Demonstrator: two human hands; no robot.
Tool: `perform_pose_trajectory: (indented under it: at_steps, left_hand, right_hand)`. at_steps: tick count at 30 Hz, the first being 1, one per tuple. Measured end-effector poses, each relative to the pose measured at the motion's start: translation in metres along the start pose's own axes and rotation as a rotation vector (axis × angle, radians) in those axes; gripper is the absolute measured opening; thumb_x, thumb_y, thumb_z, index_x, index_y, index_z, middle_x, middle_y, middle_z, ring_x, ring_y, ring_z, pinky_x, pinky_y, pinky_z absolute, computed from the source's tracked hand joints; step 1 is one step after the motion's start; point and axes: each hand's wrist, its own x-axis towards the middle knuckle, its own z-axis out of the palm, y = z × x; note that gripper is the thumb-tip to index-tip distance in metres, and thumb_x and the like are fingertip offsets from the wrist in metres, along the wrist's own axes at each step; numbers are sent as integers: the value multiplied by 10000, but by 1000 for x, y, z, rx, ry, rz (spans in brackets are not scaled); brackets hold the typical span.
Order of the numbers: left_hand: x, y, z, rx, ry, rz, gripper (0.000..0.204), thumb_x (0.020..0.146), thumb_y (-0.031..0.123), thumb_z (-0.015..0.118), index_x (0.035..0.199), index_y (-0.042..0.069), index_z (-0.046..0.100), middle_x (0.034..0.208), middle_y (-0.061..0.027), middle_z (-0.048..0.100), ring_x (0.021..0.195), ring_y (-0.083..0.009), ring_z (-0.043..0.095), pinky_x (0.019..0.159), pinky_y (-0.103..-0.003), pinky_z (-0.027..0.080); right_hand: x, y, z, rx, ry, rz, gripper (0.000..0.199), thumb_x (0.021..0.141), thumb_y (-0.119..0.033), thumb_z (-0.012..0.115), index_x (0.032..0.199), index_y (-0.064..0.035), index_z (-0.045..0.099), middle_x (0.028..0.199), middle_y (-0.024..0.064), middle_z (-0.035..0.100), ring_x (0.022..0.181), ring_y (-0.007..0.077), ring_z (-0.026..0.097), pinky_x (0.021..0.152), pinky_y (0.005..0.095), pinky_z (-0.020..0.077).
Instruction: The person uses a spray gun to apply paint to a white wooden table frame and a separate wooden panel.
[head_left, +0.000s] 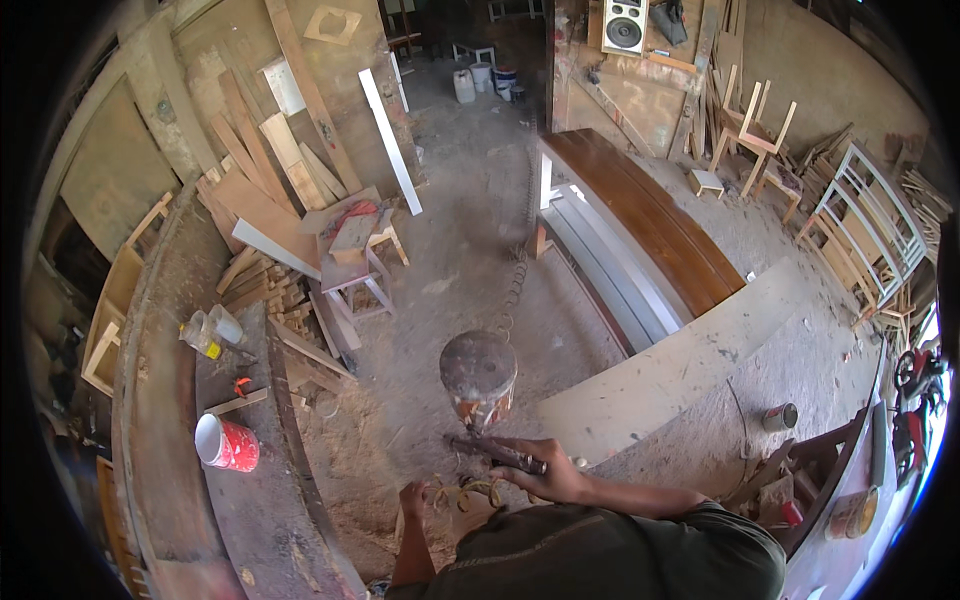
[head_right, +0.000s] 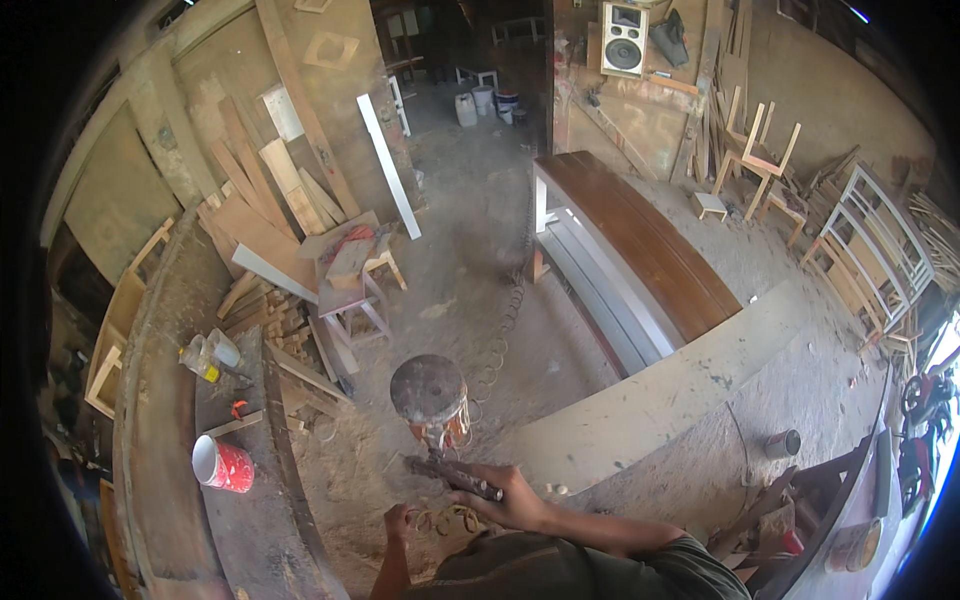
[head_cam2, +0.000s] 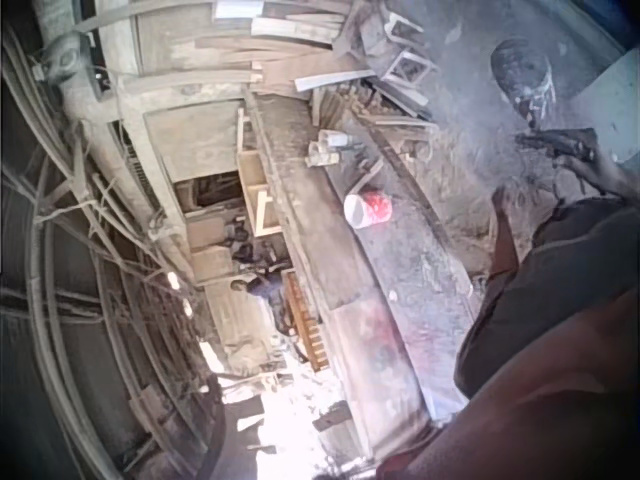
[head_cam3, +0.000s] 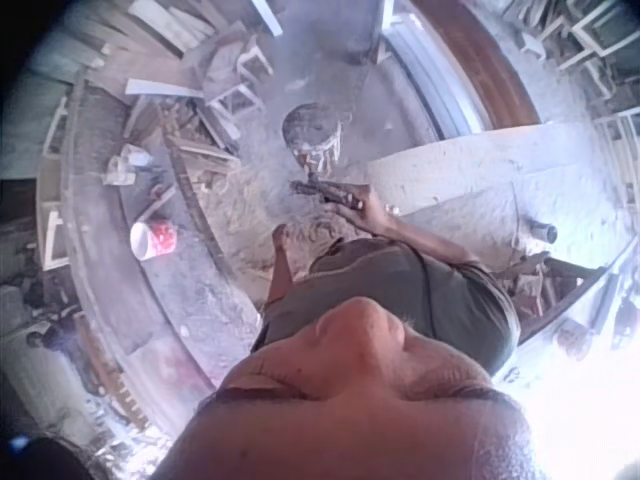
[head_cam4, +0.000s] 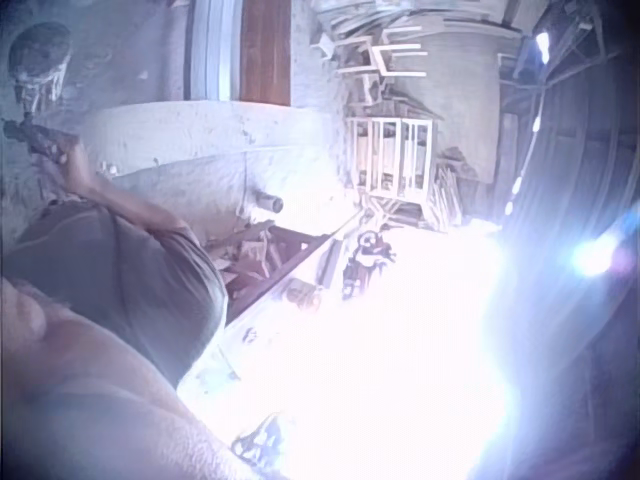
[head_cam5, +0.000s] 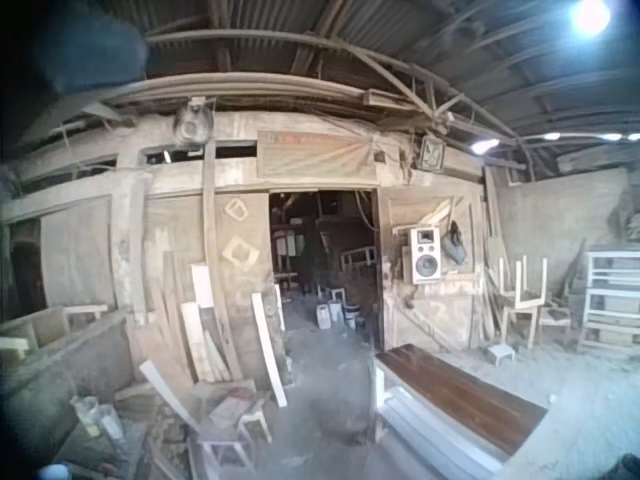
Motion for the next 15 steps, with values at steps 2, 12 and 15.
perform_pose_trajectory:
  at_steps: [2,12,15]
  left_hand:
    - [27,25,-19,108,-56,39,255,957,270,695,863,34,722,692,7,611,546,-82,474,498,-281,377]
    - [210,177,-34,11,-279,245,230,995,261,661,911,50,701,678,28,524,574,-75,453,522,-258,360]
    - [249,243,25,86,-347,321,236,1004,268,649,949,44,701,688,24,521,590,-77,465,529,-260,362]
  right_hand:
    - [34,-3,25,4,74,0,500,945,-196,779,1377,7,629,1100,200,769,968,199,760,828,351,582]
    - [167,17,64,-69,266,60,507,930,-185,776,1385,-22,624,1101,213,756,958,335,764,808,395,588]
    - [214,33,53,-125,350,32,502,931,-204,777,1381,-33,633,1069,203,762,887,320,763,784,396,584]
